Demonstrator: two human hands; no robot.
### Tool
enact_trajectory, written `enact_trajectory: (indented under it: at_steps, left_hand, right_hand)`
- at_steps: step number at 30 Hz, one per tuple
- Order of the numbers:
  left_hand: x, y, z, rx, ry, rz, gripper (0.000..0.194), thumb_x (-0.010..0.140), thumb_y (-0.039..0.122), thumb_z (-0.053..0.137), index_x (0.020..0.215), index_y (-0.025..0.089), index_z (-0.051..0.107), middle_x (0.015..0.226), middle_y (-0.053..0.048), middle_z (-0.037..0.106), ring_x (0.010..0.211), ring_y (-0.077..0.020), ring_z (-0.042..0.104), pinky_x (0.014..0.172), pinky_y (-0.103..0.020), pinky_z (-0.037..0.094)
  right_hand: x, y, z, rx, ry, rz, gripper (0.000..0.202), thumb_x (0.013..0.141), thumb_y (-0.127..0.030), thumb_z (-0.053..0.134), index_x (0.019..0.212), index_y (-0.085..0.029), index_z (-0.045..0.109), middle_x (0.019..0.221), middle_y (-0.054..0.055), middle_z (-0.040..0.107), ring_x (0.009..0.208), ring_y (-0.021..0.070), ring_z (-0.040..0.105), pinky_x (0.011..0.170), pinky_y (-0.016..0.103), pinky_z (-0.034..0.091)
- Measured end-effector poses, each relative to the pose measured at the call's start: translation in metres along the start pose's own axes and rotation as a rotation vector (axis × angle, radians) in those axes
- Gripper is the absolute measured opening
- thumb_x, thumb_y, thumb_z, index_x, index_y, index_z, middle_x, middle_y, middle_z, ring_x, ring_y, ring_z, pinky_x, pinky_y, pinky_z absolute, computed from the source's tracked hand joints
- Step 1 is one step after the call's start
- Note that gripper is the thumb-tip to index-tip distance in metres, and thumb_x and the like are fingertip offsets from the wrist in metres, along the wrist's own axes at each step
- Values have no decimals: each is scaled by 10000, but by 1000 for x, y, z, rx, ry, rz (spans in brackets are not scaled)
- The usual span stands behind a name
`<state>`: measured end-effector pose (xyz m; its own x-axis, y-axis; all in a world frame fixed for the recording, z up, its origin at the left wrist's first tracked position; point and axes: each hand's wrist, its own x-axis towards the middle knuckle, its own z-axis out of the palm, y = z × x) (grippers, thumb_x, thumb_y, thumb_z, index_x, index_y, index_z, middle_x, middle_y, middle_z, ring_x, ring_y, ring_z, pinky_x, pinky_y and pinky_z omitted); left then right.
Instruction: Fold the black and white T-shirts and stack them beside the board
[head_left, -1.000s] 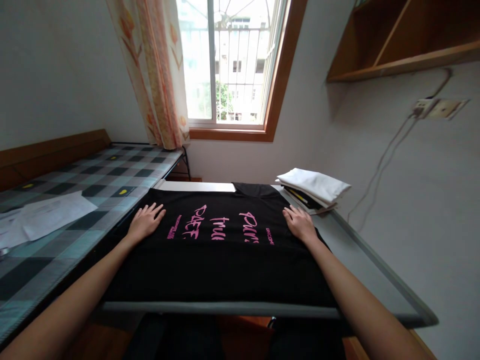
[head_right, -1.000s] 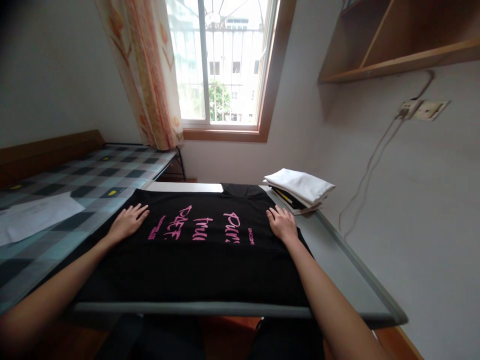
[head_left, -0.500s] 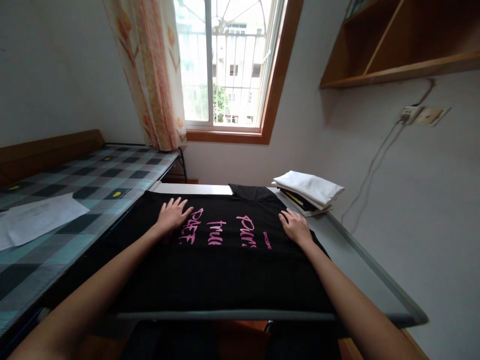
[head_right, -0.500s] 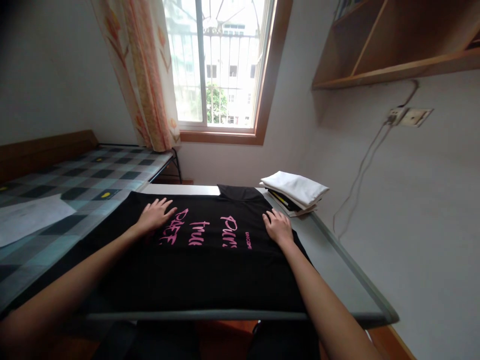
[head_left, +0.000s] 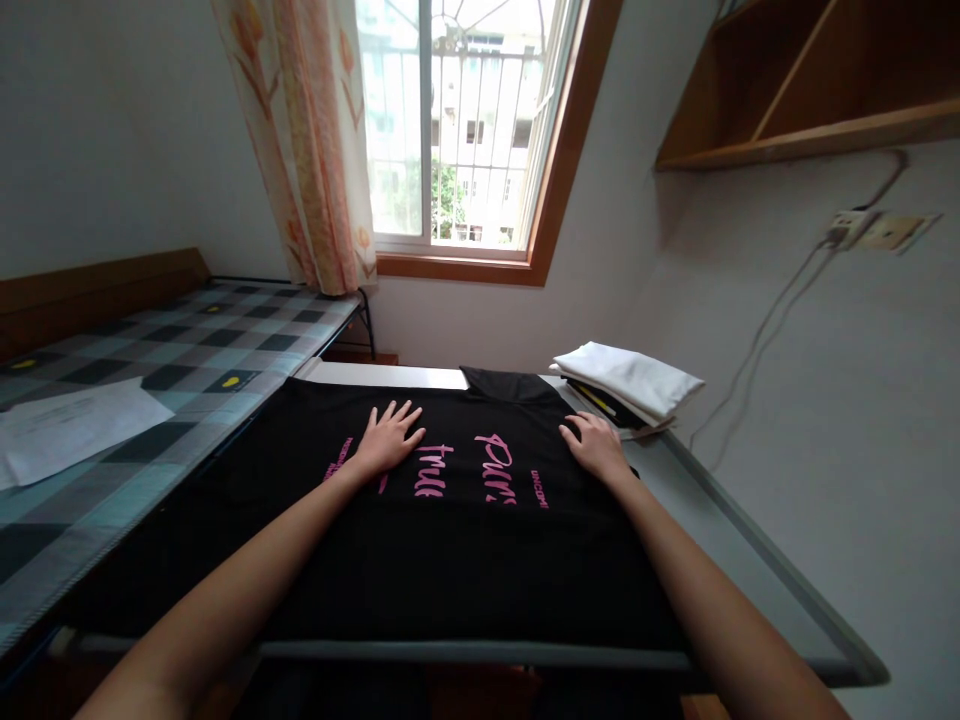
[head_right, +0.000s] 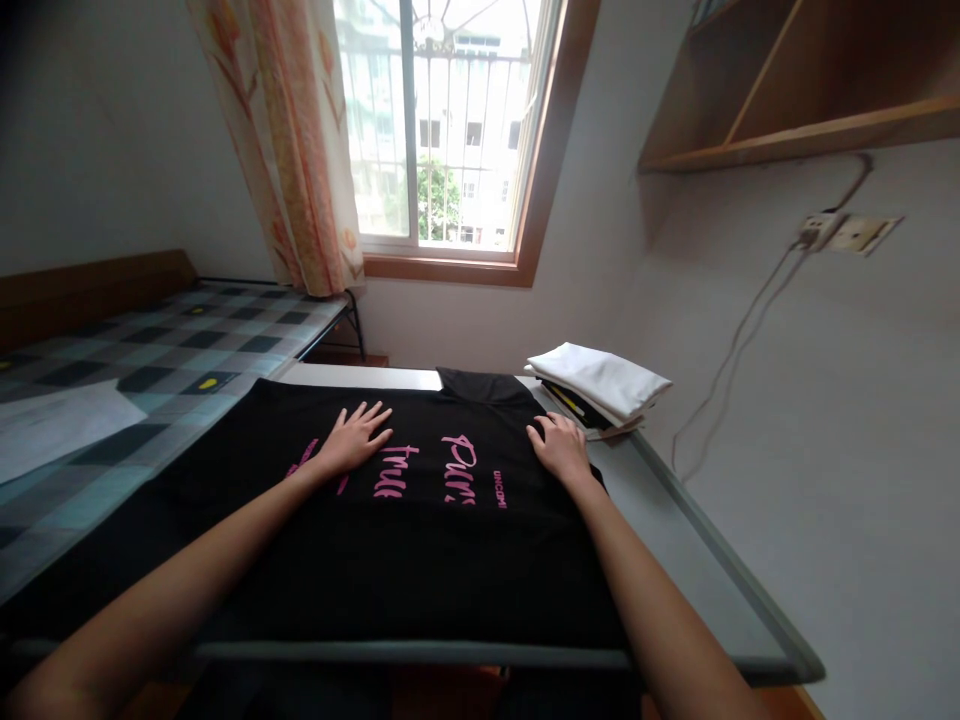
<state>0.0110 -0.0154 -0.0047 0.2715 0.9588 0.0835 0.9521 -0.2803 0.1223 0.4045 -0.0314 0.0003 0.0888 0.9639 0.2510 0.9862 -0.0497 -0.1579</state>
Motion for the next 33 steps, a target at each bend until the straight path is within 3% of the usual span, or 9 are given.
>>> enact_trajectory:
  at_steps: [6, 13, 17, 22, 29, 33]
  left_hand:
    - [0, 1, -1, -24, 1, 4, 589, 958, 547, 316, 1480, 280, 372, 1574, -36, 271, 1460, -310, 188, 1158, -562, 153]
    - [0, -1, 1, -43, 9, 14, 599, 957, 566, 301, 1480, 284, 369, 1573, -35, 277, 1462, -307, 184, 1158, -566, 156]
    - [2, -2, 4, -43, 23, 15, 592, 952, 569, 316, 1473, 293, 382, 1570, -24, 289, 1456, -302, 207, 1160, -569, 156]
    - [1, -2, 4, -56, 34, 12, 578, 950, 565, 327, 1458, 301, 407, 1565, -18, 305, 1451, -299, 223, 1161, -569, 157]
    - [2, 0, 4, -58, 43, 1, 562, 944, 553, 355, 1447, 311, 423, 1555, -21, 332, 1445, -298, 238, 1165, -563, 150]
    - [2, 1, 5, -53, 54, -2, 560, 943, 549, 359, 1443, 307, 429, 1548, -27, 348, 1439, -303, 248, 1160, -569, 161]
  right_hand:
    - [61, -37, -8, 37, -64, -145, 388, 921, -387, 484, 1226, -194, 624, 1319, 118, 586, 1204, 260, 527, 1017, 380, 386]
    - [117, -69, 24, 30, -174, -13, 468, 960, -439, 385, 1348, -227, 542, 1425, 131, 480, 1296, 284, 443, 1041, 415, 357]
    - [131, -71, 42, -20, -170, 39, 520, 969, -500, 324, 1402, -261, 486, 1492, 139, 387, 1387, 305, 312, 1088, 482, 283]
    - [150, -68, 52, -7, -188, 45, 546, 983, -466, 263, 1436, -220, 441, 1431, 181, 450, 1334, 299, 395, 1062, 484, 312]
    - [176, -61, 60, -36, -209, 72, 518, 954, -494, 340, 1314, -199, 568, 1304, 191, 568, 1285, 334, 441, 1047, 590, 278]
    - [187, -63, 60, 19, -216, 175, 478, 905, -489, 448, 1200, -182, 665, 1306, 210, 571, 1276, 386, 449, 1039, 668, 223]
